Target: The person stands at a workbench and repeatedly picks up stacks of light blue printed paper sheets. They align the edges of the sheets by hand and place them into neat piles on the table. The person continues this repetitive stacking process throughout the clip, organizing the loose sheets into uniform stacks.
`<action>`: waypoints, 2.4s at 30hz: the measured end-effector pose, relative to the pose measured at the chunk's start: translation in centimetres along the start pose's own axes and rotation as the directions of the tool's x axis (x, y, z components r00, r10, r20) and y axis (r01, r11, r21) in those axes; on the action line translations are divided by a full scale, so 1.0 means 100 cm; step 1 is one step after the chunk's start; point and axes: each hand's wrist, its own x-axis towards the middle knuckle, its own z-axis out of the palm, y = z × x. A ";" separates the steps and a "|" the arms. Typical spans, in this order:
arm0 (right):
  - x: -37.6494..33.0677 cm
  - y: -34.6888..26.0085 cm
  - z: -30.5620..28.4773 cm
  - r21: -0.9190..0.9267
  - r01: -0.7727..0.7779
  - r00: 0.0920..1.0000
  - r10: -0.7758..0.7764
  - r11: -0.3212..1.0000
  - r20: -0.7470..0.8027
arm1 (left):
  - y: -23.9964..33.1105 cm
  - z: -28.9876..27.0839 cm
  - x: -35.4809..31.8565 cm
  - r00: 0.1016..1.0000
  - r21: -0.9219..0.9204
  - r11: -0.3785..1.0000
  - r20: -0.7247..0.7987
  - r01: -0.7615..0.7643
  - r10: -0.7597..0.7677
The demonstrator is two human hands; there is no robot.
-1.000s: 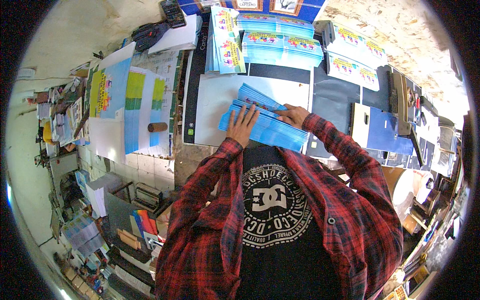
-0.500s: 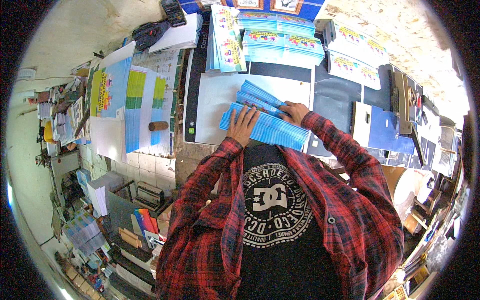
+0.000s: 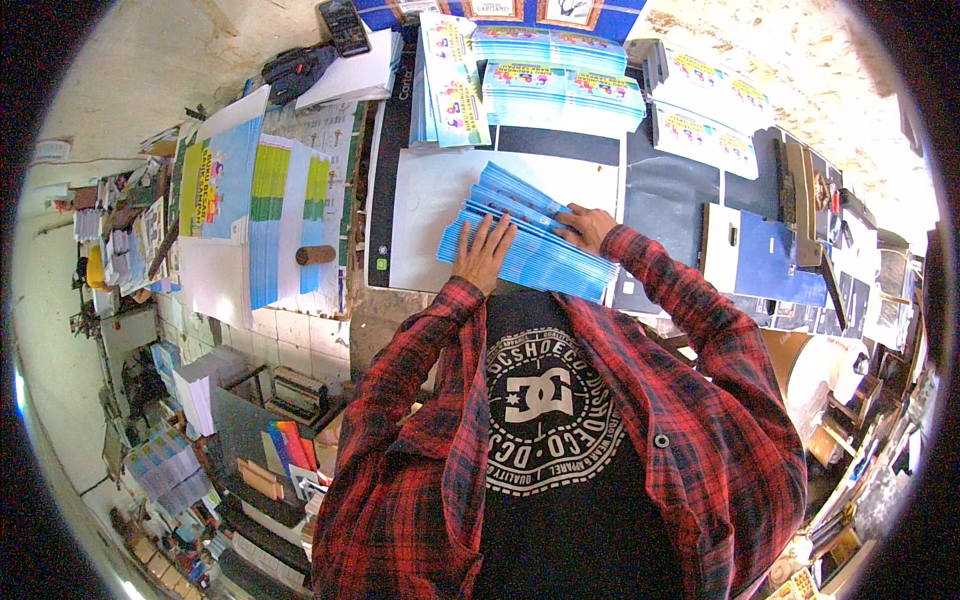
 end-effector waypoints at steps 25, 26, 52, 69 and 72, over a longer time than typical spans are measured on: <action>-0.010 0.020 -0.006 -0.215 -0.210 0.931 0.128 0.954 -0.341 | 0.002 0.002 0.013 0.996 0.007 1.000 -0.084 -0.019 0.019; -0.021 0.024 -0.018 -0.167 -0.228 0.921 0.158 0.959 -0.356 | 0.001 0.003 0.012 0.997 0.004 1.000 -0.069 -0.018 0.018; -0.091 0.282 -0.161 -0.220 -0.673 0.571 0.308 0.706 -0.761 | 0.028 0.001 0.023 0.974 -0.012 0.974 -0.013 0.227 -0.228; -0.035 0.234 -0.085 0.785 0.588 0.327 0.945 -0.193 -0.012 | 0.023 0.004 0.014 0.974 -0.003 0.975 0.060 0.221 -0.221; -0.027 0.155 -0.054 0.910 0.106 0.422 0.811 0.400 -0.406 | 0.028 -0.012 0.020 0.953 -0.025 0.967 0.176 0.253 -0.245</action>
